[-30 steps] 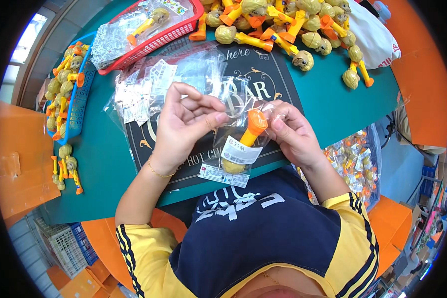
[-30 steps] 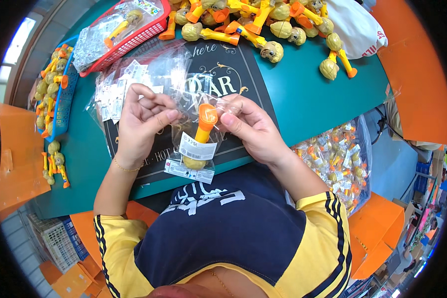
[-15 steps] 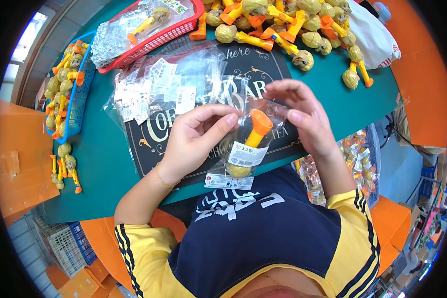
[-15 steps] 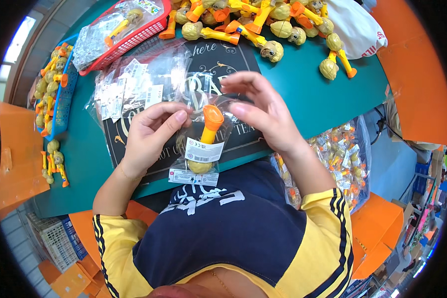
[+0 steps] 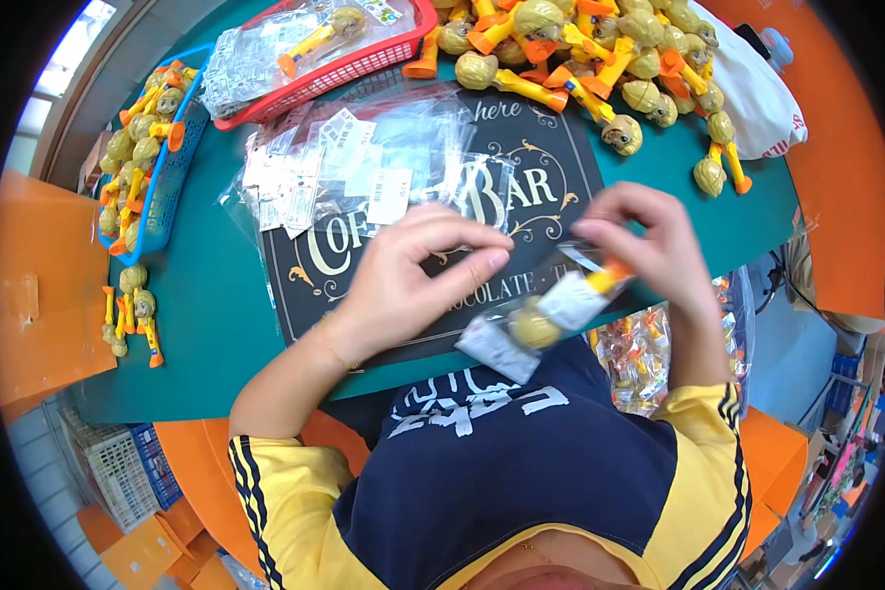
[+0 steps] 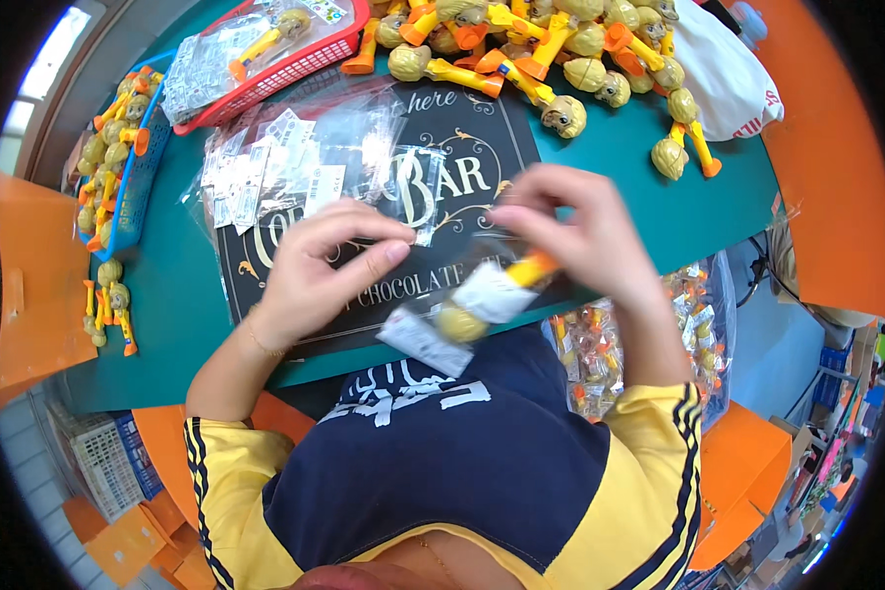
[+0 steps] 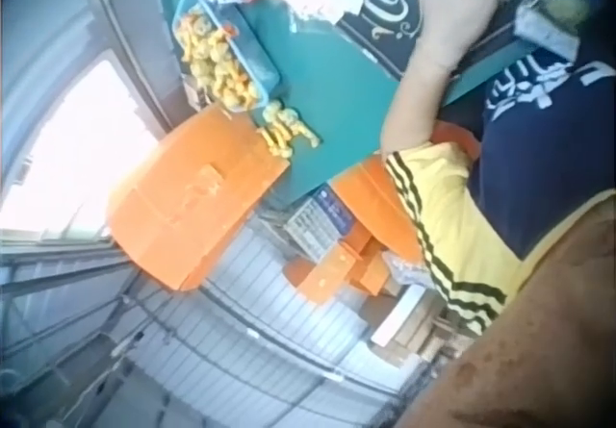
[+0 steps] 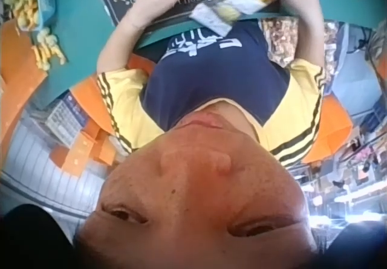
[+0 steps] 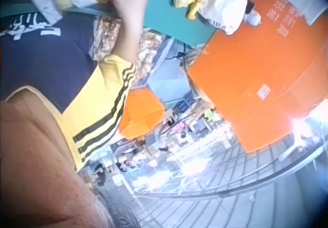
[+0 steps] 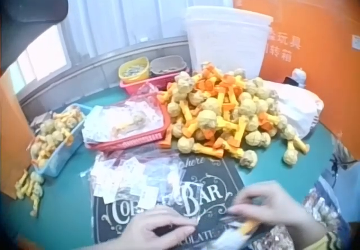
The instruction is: Packaging small yellow toys into clear plastic bags at a workstation.
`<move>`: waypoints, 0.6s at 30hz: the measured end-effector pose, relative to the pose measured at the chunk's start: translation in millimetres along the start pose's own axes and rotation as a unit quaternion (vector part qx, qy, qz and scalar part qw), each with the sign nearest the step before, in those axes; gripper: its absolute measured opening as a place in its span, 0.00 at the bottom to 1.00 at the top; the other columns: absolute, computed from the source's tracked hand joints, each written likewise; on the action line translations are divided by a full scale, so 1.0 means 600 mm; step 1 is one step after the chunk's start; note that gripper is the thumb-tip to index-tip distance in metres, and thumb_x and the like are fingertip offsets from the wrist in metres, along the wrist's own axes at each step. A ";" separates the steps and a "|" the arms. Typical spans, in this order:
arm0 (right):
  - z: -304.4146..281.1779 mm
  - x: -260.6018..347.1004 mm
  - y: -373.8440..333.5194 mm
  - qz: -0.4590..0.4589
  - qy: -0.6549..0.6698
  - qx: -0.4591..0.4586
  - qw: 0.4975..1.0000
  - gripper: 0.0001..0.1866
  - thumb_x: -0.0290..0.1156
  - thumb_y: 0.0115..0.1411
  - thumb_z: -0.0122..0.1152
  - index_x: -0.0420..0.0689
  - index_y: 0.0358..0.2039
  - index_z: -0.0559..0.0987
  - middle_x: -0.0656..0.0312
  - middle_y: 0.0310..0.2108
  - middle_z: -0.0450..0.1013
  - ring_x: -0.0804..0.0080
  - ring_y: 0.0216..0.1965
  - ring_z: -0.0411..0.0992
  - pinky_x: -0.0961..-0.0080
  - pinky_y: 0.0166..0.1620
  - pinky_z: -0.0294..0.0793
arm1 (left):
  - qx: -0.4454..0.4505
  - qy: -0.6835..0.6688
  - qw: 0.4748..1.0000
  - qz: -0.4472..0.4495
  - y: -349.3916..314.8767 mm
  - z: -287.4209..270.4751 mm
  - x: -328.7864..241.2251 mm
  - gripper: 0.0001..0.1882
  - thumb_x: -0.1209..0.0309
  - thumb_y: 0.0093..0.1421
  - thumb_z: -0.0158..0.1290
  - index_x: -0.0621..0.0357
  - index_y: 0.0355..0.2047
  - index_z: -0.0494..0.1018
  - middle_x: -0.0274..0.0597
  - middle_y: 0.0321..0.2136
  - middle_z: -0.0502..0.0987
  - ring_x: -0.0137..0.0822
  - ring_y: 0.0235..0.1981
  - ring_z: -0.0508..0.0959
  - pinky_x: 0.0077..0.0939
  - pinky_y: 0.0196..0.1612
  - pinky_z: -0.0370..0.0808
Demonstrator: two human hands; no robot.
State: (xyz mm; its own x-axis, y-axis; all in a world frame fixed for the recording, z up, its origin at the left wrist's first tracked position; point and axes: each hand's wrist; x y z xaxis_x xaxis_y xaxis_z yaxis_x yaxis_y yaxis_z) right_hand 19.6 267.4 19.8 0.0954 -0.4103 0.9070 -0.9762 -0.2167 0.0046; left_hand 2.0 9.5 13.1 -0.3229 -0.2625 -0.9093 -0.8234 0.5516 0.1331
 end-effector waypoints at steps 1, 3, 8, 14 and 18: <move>-0.033 -0.007 -0.016 0.051 0.038 0.018 0.998 0.07 0.28 0.50 0.64 0.39 0.22 0.76 0.67 0.22 0.71 0.83 0.25 0.67 0.84 0.28 0.64 | -0.024 0.049 0.997 0.053 0.009 -0.013 0.006 0.08 0.71 0.52 0.59 0.58 0.33 0.78 0.41 0.29 0.78 0.36 0.34 0.75 0.27 0.38 0.71; -0.105 -0.042 -0.053 0.098 -0.032 0.081 0.991 0.09 0.29 0.49 0.66 0.39 0.21 0.76 0.67 0.20 0.71 0.83 0.23 0.66 0.83 0.27 0.64 | -0.065 0.193 0.975 0.085 0.021 -0.041 0.023 0.09 0.70 0.51 0.59 0.58 0.33 0.78 0.41 0.31 0.78 0.40 0.37 0.75 0.30 0.41 0.71; -0.197 -0.055 -0.153 0.252 -0.231 0.113 0.933 0.07 0.29 0.45 0.68 0.39 0.23 0.79 0.62 0.23 0.74 0.78 0.26 0.70 0.80 0.30 0.67 | 0.010 0.288 0.953 0.095 0.025 -0.043 0.043 0.12 0.67 0.50 0.58 0.56 0.35 0.77 0.40 0.37 0.75 0.42 0.42 0.70 0.32 0.44 0.69; -0.179 -0.051 -0.126 0.124 -0.241 -0.033 0.962 0.09 0.32 0.50 0.65 0.38 0.25 0.79 0.63 0.25 0.73 0.77 0.28 0.69 0.81 0.31 0.65 | 0.056 0.252 0.965 0.055 0.022 -0.014 0.046 0.10 0.66 0.52 0.57 0.56 0.34 0.75 0.41 0.30 0.73 0.42 0.35 0.73 0.32 0.38 0.71; -0.117 -0.036 -0.010 -0.012 -0.228 -0.148 0.962 0.10 0.33 0.55 0.61 0.38 0.31 0.79 0.64 0.26 0.74 0.80 0.27 0.68 0.81 0.31 0.67 | 0.113 0.196 0.974 -0.012 0.007 -0.008 0.031 0.10 0.67 0.52 0.57 0.55 0.34 0.75 0.40 0.28 0.73 0.40 0.29 0.75 0.30 0.33 0.72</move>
Point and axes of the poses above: each hand's wrist, its own y-axis towards the middle knuckle, its own z-axis out of the palm, x = y × z
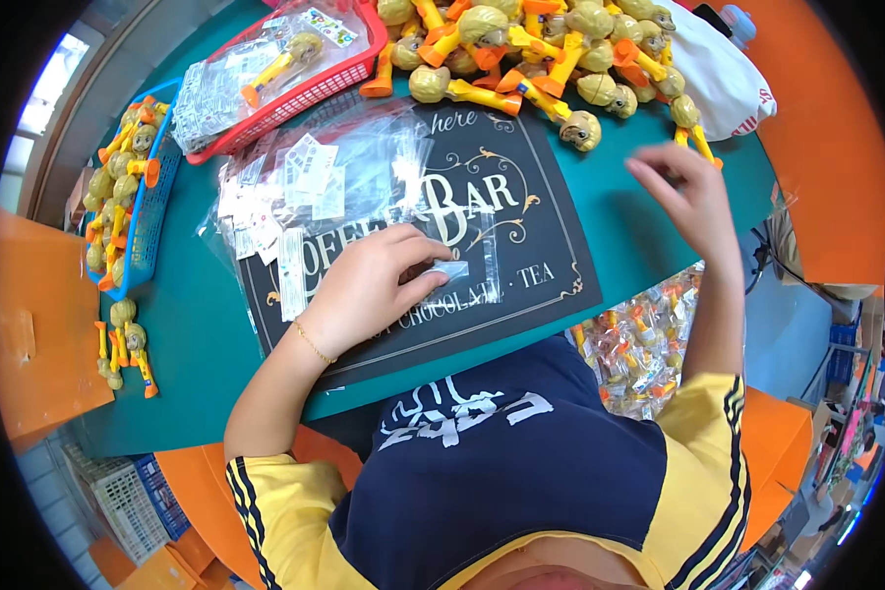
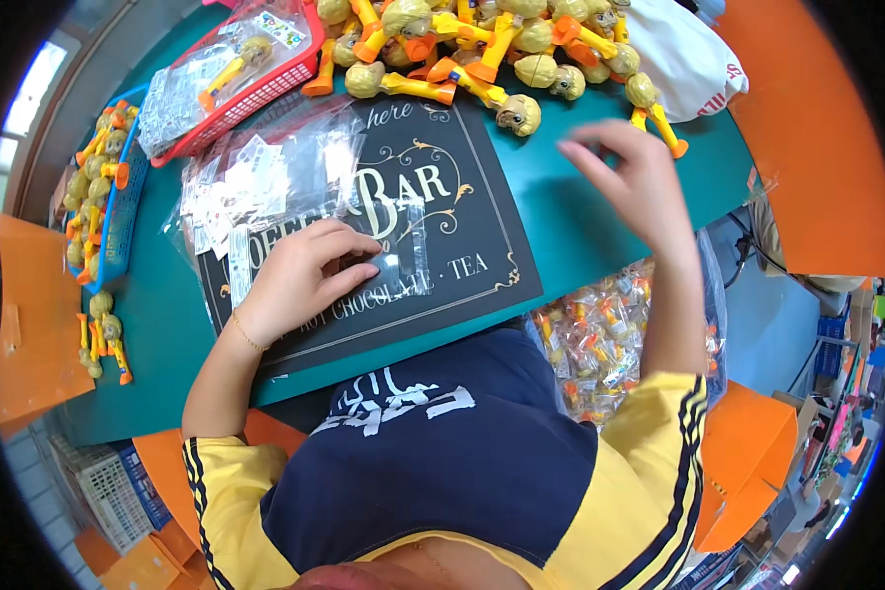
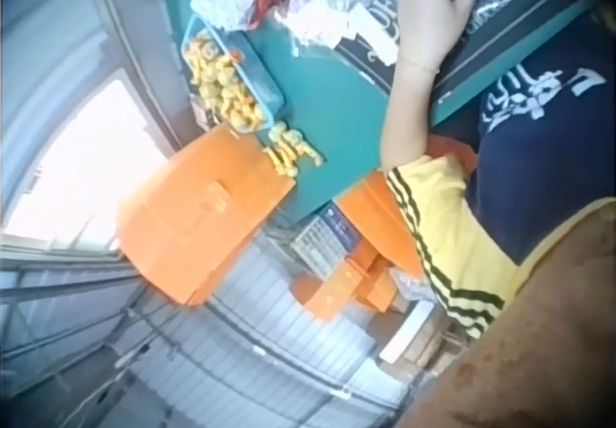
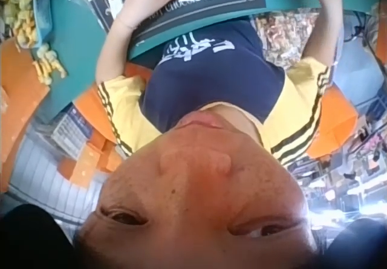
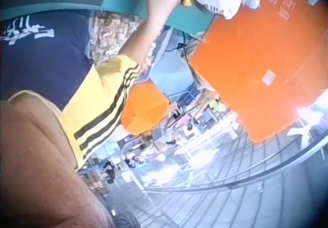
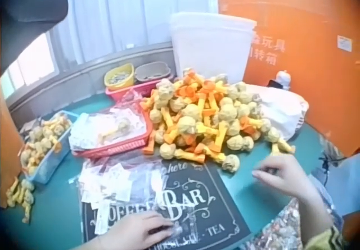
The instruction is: Packaging small yellow toys into clear plastic bags at a workstation.
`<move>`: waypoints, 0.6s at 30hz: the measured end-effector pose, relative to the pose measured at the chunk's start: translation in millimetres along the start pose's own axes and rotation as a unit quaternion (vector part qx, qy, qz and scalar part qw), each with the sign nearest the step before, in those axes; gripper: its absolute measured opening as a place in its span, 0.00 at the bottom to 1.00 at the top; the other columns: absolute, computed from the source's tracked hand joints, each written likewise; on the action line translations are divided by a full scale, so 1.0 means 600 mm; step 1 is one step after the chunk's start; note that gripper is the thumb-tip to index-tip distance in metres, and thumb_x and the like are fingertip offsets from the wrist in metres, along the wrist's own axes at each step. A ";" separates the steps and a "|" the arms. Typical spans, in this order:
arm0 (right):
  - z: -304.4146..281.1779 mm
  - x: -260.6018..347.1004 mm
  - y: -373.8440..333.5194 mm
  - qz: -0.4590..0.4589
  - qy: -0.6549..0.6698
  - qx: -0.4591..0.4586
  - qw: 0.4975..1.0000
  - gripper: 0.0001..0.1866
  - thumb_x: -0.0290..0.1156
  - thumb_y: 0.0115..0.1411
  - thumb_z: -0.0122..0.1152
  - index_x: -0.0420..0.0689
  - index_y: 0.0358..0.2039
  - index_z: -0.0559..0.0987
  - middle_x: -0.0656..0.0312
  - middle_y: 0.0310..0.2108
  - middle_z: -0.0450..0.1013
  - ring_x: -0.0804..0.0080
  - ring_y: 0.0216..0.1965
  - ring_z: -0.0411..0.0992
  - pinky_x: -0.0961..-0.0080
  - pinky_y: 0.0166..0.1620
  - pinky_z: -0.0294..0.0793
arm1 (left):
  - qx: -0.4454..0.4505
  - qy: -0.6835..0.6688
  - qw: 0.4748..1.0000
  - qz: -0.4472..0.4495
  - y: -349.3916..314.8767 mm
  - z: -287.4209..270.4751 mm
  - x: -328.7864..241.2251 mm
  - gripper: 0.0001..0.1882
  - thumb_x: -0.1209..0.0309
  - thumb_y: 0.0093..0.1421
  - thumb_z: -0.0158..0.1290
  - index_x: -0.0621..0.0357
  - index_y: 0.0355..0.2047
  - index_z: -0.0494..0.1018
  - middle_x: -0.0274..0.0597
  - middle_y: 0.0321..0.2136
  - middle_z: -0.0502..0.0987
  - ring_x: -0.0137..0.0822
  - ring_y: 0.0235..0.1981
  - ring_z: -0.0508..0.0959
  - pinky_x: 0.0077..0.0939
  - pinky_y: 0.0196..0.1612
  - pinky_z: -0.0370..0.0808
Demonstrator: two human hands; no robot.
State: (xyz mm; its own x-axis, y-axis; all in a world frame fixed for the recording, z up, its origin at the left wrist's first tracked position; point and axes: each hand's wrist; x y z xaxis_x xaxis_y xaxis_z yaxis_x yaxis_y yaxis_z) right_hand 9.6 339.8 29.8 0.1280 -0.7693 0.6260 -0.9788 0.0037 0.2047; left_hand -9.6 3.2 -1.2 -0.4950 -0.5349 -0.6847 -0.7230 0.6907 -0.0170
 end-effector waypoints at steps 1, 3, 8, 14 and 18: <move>0.017 0.008 0.025 -0.032 -0.024 -0.016 0.999 0.10 0.33 0.55 0.61 0.38 0.32 0.79 0.63 0.27 0.74 0.80 0.27 0.68 0.81 0.31 0.67 | 0.002 -0.004 1.000 -0.012 0.002 -0.001 -0.007 0.11 0.67 0.52 0.57 0.55 0.35 0.75 0.40 0.28 0.72 0.39 0.29 0.75 0.29 0.33 0.72; 0.056 0.017 0.074 -0.098 -0.099 -0.049 0.989 0.12 0.35 0.54 0.61 0.40 0.34 0.79 0.61 0.27 0.74 0.74 0.26 0.69 0.78 0.31 0.68 | -0.001 0.003 1.000 -0.010 0.006 0.001 -0.008 0.12 0.66 0.52 0.58 0.55 0.36 0.74 0.39 0.27 0.72 0.39 0.28 0.75 0.29 0.32 0.72; 0.130 0.037 0.144 -0.061 -0.347 0.053 0.934 0.12 0.38 0.52 0.58 0.41 0.28 0.78 0.54 0.28 0.74 0.57 0.32 0.74 0.62 0.34 0.73 | -0.014 -0.001 1.000 0.011 0.009 0.013 -0.011 0.20 0.63 0.47 0.63 0.55 0.39 0.75 0.38 0.26 0.71 0.32 0.22 0.71 0.23 0.28 0.71; 0.118 0.070 0.058 -0.138 -0.145 0.081 0.976 0.10 0.32 0.46 0.62 0.43 0.29 0.78 0.57 0.26 0.73 0.60 0.24 0.72 0.69 0.29 0.72 | -0.012 -0.010 1.000 -0.001 0.004 0.017 -0.001 0.18 0.65 0.48 0.63 0.56 0.39 0.75 0.37 0.23 0.70 0.30 0.21 0.70 0.21 0.26 0.70; 0.086 0.080 -0.019 -0.053 0.145 0.126 0.980 0.14 0.24 0.48 0.64 0.44 0.37 0.78 0.60 0.31 0.73 0.75 0.24 0.72 0.79 0.29 0.72 | -0.028 -0.024 0.998 -0.048 0.007 0.019 -0.007 0.19 0.67 0.47 0.63 0.58 0.39 0.74 0.35 0.20 0.69 0.28 0.20 0.68 0.20 0.25 0.68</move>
Point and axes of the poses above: each hand's wrist, its own y-axis towards the middle knuckle, its own z-axis out of the palm, x = y × z
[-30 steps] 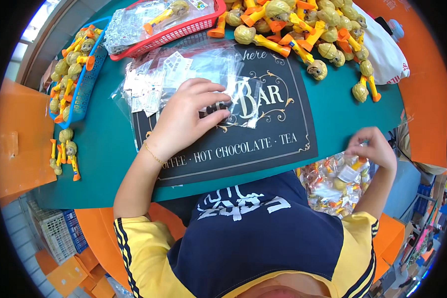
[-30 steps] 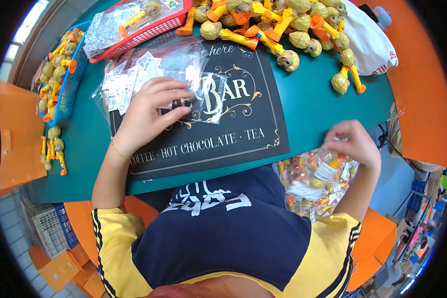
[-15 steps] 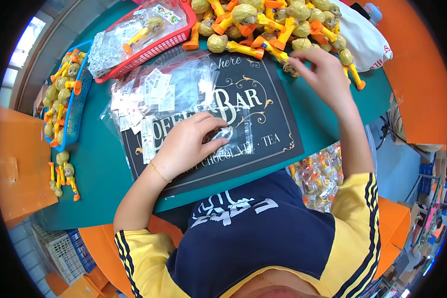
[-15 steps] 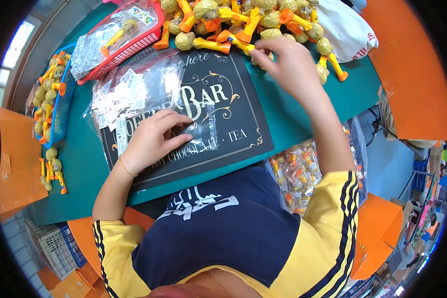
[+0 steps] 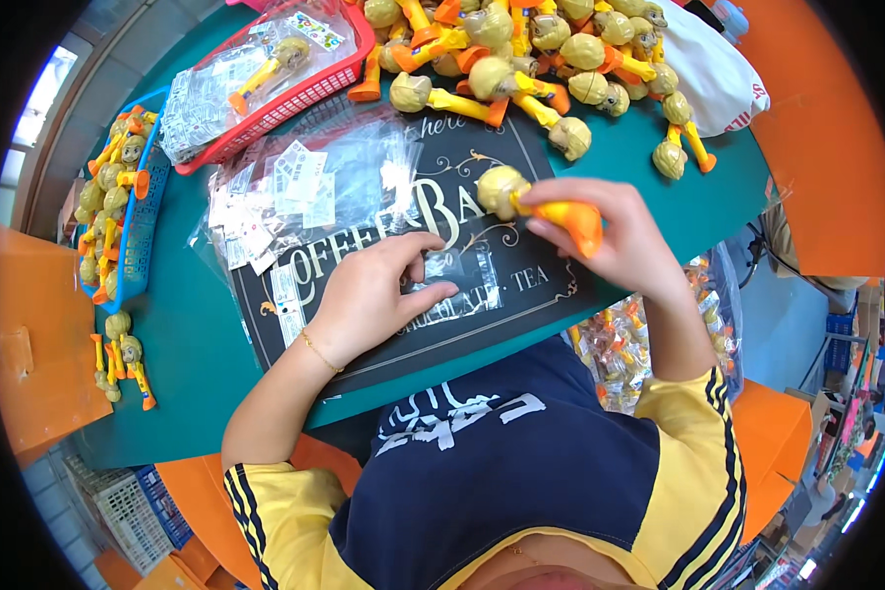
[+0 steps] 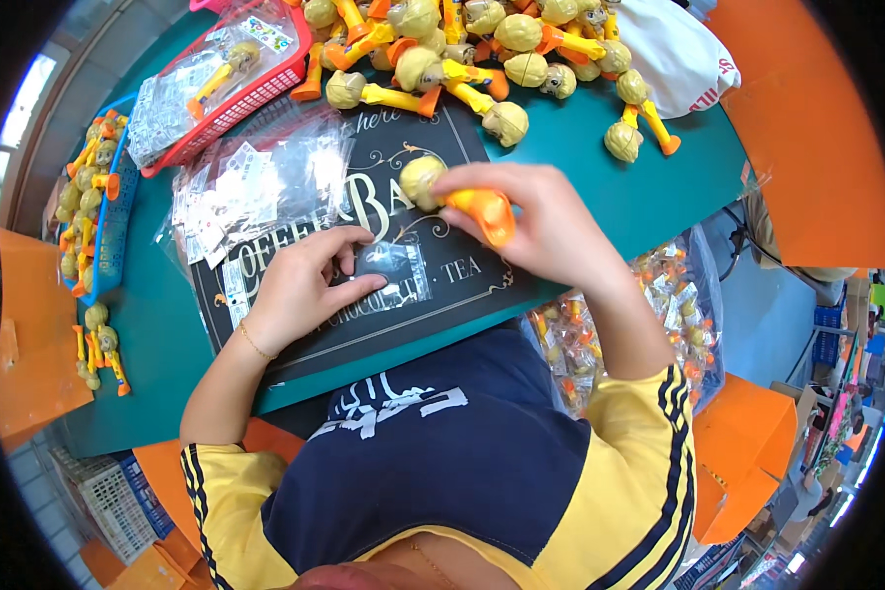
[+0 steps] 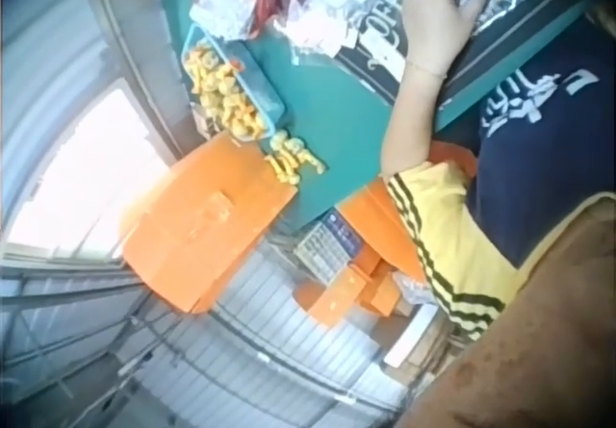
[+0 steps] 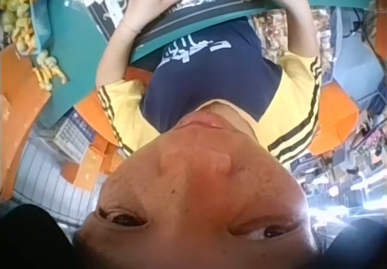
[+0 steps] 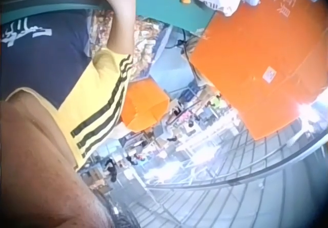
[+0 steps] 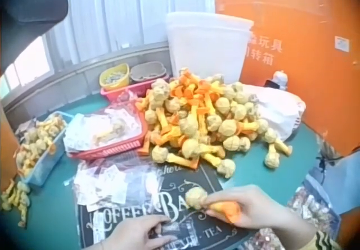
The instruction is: Packaging small yellow toys into clear plastic bags at a workstation.
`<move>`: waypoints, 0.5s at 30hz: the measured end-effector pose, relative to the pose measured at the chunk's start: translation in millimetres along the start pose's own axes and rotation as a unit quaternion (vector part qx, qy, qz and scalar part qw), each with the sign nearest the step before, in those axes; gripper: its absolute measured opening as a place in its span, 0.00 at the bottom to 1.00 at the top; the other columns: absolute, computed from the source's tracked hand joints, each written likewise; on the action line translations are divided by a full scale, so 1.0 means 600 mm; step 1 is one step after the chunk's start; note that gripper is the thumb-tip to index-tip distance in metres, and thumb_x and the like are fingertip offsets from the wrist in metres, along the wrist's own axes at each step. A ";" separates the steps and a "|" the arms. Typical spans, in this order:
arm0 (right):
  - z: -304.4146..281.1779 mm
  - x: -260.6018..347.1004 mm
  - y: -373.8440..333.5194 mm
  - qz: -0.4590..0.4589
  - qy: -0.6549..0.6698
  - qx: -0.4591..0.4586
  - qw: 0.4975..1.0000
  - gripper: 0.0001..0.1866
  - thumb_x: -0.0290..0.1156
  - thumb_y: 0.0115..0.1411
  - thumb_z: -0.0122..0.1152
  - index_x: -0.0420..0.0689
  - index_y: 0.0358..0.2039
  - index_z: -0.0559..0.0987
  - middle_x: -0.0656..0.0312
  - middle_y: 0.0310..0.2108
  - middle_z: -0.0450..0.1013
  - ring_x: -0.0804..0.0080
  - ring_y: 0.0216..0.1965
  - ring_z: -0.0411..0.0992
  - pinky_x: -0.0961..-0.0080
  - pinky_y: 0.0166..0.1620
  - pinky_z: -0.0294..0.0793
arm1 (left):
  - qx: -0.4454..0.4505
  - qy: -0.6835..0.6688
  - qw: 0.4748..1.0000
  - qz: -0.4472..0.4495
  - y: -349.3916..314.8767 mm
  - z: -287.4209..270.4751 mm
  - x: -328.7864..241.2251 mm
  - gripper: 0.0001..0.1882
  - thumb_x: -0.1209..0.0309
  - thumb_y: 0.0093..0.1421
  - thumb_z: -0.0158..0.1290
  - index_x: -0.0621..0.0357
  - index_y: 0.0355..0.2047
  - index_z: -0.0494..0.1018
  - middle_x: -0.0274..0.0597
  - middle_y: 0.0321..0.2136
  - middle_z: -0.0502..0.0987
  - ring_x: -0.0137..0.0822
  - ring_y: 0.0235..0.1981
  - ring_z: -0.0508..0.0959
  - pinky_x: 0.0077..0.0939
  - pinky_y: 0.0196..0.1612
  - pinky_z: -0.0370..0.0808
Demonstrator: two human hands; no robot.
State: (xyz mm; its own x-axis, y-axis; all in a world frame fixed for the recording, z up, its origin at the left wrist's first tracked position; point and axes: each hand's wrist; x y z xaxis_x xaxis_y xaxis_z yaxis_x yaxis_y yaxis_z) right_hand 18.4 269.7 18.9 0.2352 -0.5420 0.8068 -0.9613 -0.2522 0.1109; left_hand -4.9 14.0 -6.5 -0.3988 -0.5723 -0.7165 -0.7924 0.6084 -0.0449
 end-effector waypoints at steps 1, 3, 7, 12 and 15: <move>0.002 -0.007 -0.014 0.008 0.141 -0.007 0.990 0.14 0.22 0.49 0.64 0.43 0.38 0.77 0.60 0.33 0.73 0.77 0.27 0.73 0.80 0.31 0.73 | -0.004 0.005 1.000 -0.008 0.000 0.001 -0.001 0.19 0.66 0.47 0.63 0.58 0.39 0.74 0.34 0.19 0.68 0.27 0.20 0.68 0.19 0.25 0.68; -0.002 -0.031 -0.047 0.037 0.319 0.100 0.942 0.28 0.19 0.48 0.65 0.43 0.51 0.67 0.57 0.45 0.68 0.74 0.40 0.71 0.79 0.42 0.72 | -0.006 0.016 1.000 0.003 0.000 0.003 0.002 0.19 0.67 0.47 0.63 0.58 0.39 0.74 0.34 0.19 0.68 0.27 0.19 0.67 0.20 0.25 0.68; 0.023 -0.039 -0.072 0.033 0.333 0.110 0.936 0.24 0.19 0.51 0.62 0.44 0.47 0.65 0.55 0.45 0.68 0.73 0.40 0.71 0.78 0.43 0.71 | 0.007 0.018 1.000 0.007 0.001 0.003 -0.002 0.18 0.66 0.47 0.63 0.58 0.38 0.75 0.33 0.19 0.68 0.26 0.19 0.67 0.19 0.24 0.67; 0.067 -0.022 -0.048 0.108 0.483 -0.009 0.869 0.13 0.21 0.59 0.53 0.44 0.42 0.62 0.52 0.40 0.71 0.71 0.35 0.73 0.75 0.44 0.71 | 0.028 -0.009 1.000 -0.007 -0.002 0.009 -0.007 0.17 0.67 0.46 0.64 0.57 0.36 0.75 0.33 0.19 0.69 0.26 0.17 0.67 0.19 0.23 0.67; 0.105 -0.002 -0.032 0.101 0.566 0.000 0.819 0.14 0.25 0.61 0.50 0.44 0.46 0.61 0.52 0.40 0.71 0.68 0.42 0.72 0.73 0.47 0.71 | 0.027 0.008 1.000 0.002 -0.005 0.013 -0.013 0.16 0.63 0.48 0.61 0.53 0.36 0.75 0.36 0.19 0.72 0.35 0.21 0.74 0.26 0.25 0.70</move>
Point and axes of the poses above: each hand's wrist, its own y-axis towards the middle knuckle, its own z-axis out of the palm, x = y × z
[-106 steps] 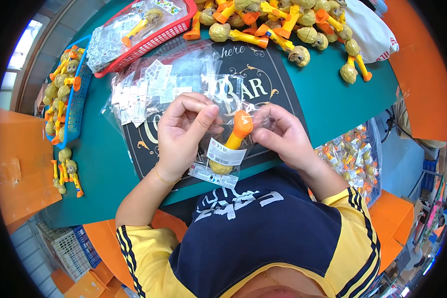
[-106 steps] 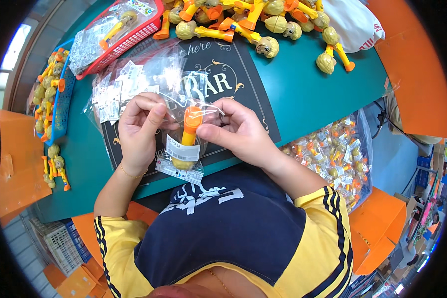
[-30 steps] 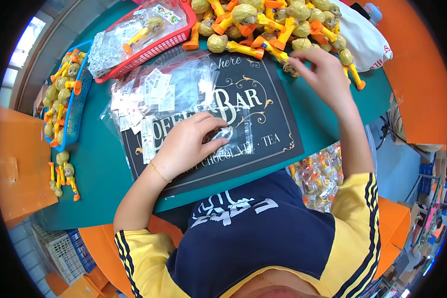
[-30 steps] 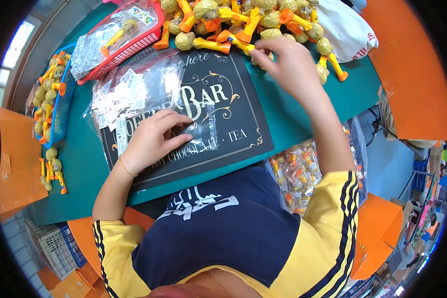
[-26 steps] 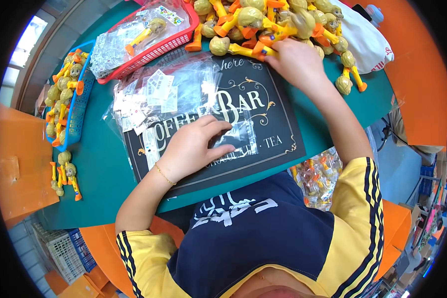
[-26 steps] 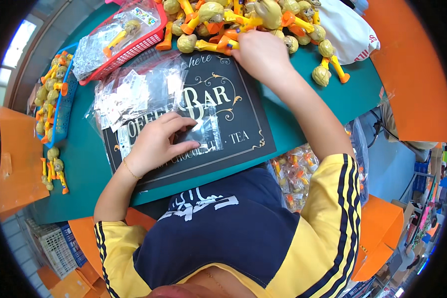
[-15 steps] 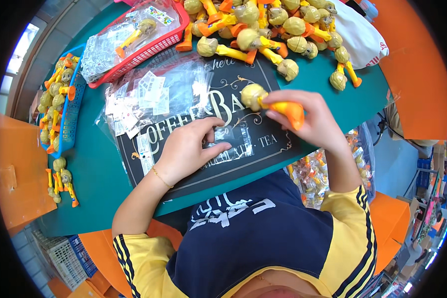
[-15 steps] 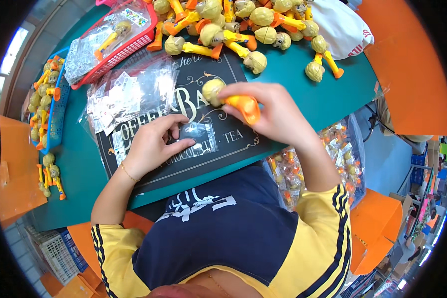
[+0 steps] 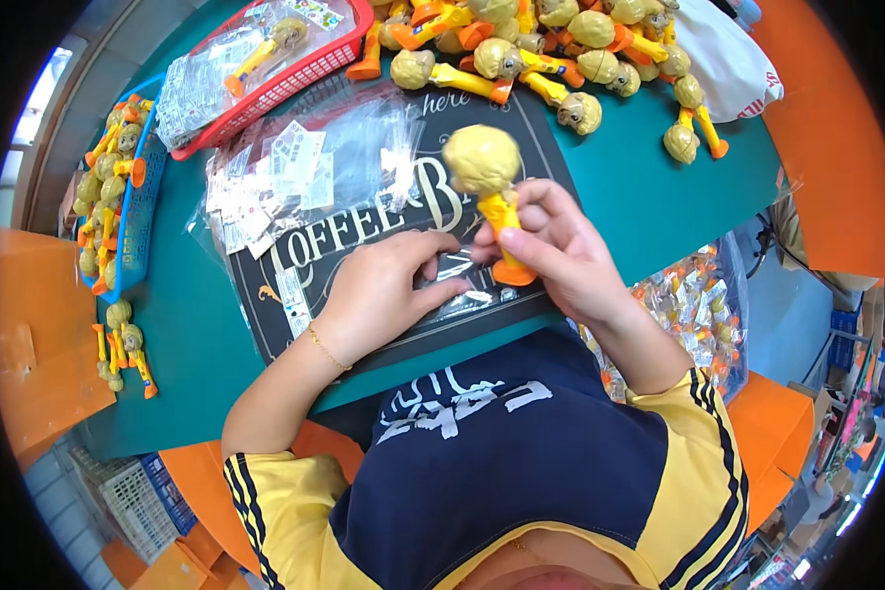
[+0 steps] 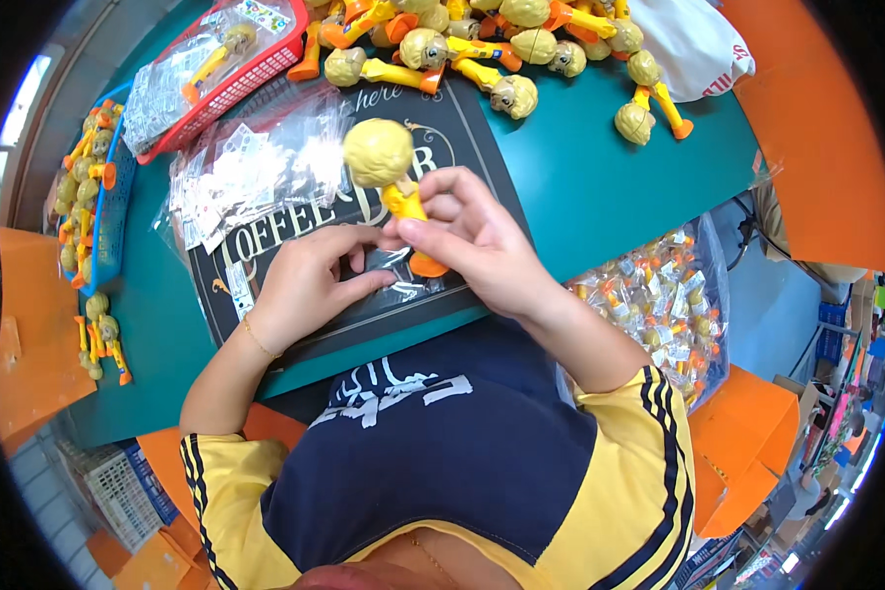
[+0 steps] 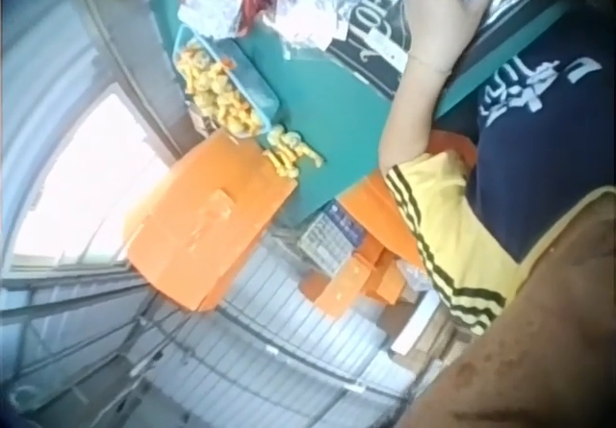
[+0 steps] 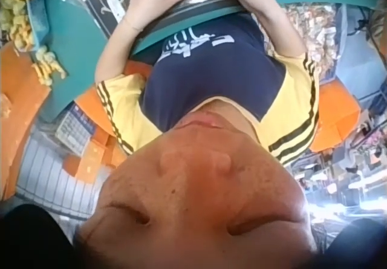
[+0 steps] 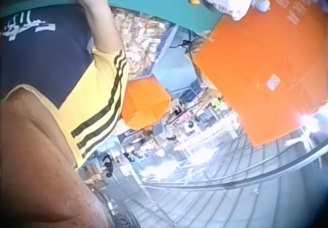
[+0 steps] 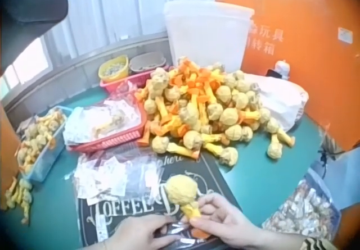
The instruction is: Packaging small yellow toys into clear plastic bags at a workstation.
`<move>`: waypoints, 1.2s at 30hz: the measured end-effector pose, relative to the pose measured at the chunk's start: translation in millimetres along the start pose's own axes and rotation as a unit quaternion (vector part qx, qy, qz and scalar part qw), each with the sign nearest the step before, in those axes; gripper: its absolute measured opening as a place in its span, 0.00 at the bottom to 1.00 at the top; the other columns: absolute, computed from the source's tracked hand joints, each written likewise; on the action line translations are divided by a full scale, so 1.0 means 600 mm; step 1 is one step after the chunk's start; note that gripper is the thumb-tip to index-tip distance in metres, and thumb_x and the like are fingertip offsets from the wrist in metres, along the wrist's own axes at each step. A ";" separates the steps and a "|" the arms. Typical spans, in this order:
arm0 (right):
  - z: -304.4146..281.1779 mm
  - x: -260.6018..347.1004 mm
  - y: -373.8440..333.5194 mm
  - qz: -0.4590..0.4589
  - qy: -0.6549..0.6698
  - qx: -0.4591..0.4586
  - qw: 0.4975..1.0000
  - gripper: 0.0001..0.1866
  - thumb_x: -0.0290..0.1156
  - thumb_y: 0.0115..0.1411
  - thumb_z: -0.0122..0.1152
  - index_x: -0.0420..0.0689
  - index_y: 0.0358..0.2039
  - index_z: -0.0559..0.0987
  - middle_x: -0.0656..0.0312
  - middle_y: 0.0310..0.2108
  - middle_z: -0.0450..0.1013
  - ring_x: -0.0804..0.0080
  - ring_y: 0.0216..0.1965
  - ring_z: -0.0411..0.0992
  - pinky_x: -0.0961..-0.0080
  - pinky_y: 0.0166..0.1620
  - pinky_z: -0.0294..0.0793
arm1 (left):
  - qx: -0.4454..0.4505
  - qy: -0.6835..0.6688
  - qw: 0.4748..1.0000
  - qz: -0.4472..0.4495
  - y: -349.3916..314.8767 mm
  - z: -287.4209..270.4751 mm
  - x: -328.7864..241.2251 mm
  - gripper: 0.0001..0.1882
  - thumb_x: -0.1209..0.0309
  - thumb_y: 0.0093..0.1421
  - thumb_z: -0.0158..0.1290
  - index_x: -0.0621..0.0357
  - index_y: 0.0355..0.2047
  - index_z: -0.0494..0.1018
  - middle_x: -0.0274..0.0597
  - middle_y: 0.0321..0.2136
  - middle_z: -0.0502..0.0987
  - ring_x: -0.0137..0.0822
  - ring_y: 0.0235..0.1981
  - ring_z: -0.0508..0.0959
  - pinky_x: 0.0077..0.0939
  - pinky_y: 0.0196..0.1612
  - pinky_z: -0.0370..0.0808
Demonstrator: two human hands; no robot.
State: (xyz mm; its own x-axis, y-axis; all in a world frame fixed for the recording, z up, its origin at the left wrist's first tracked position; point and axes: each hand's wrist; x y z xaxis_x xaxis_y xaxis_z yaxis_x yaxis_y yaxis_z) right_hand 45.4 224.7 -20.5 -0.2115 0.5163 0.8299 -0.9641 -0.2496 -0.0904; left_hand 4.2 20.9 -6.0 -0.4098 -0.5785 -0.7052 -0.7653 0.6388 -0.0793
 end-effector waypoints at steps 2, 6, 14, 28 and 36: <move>0.006 -0.020 0.018 0.023 0.018 -0.020 0.999 0.13 0.28 0.62 0.51 0.45 0.46 0.62 0.55 0.40 0.72 0.68 0.46 0.71 0.74 0.48 0.70 | -0.016 0.042 0.999 0.010 0.001 0.001 -0.002 0.15 0.63 0.48 0.61 0.51 0.36 0.76 0.35 0.20 0.73 0.36 0.21 0.74 0.27 0.24 0.70; -0.005 -0.020 0.024 0.090 -0.028 -0.064 0.993 0.12 0.31 0.63 0.51 0.46 0.45 0.64 0.58 0.40 0.72 0.72 0.45 0.71 0.78 0.48 0.69 | -0.038 -0.012 0.999 0.025 0.002 0.009 0.014 0.09 0.69 0.48 0.61 0.57 0.30 0.78 0.38 0.18 0.73 0.30 0.19 0.72 0.22 0.23 0.69; -0.023 -0.014 0.007 0.066 -0.084 -0.055 0.993 0.12 0.29 0.62 0.52 0.45 0.45 0.65 0.60 0.40 0.73 0.78 0.41 0.71 0.83 0.45 0.69 | -0.025 -0.069 0.997 -0.023 0.002 -0.002 0.009 0.06 0.68 0.50 0.58 0.54 0.27 0.77 0.37 0.20 0.73 0.33 0.19 0.71 0.24 0.22 0.68; -0.060 0.118 -0.037 0.056 -0.496 0.018 0.866 0.11 0.30 0.56 0.60 0.37 0.37 0.76 0.64 0.30 0.74 0.82 0.32 0.70 0.86 0.34 0.67 | -0.173 -0.035 0.972 0.156 0.007 0.010 0.020 0.06 0.72 0.43 0.62 0.51 0.24 0.78 0.32 0.26 0.73 0.35 0.33 0.70 0.27 0.38 0.67; -0.049 0.101 -0.014 0.072 -0.457 0.112 0.880 0.11 0.29 0.54 0.63 0.37 0.35 0.77 0.64 0.27 0.74 0.83 0.29 0.70 0.85 0.32 0.69 | -0.162 -0.019 0.956 0.242 0.001 0.025 0.001 0.09 0.72 0.42 0.64 0.51 0.25 0.76 0.31 0.27 0.72 0.37 0.33 0.72 0.30 0.37 0.68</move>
State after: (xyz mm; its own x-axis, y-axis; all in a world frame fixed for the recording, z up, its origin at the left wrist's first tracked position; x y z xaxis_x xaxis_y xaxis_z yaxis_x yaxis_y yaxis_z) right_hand 35.8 282.3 14.3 -0.0129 -0.3820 0.9241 -0.8608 -0.4659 -0.2047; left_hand 11.0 28.2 -17.0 -0.7414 -0.2325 -0.6294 -0.6070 0.6324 0.4814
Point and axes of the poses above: each hand's wrist, its own y-axis towards the middle knuckle, its own z-axis out of the palm, x = y × z
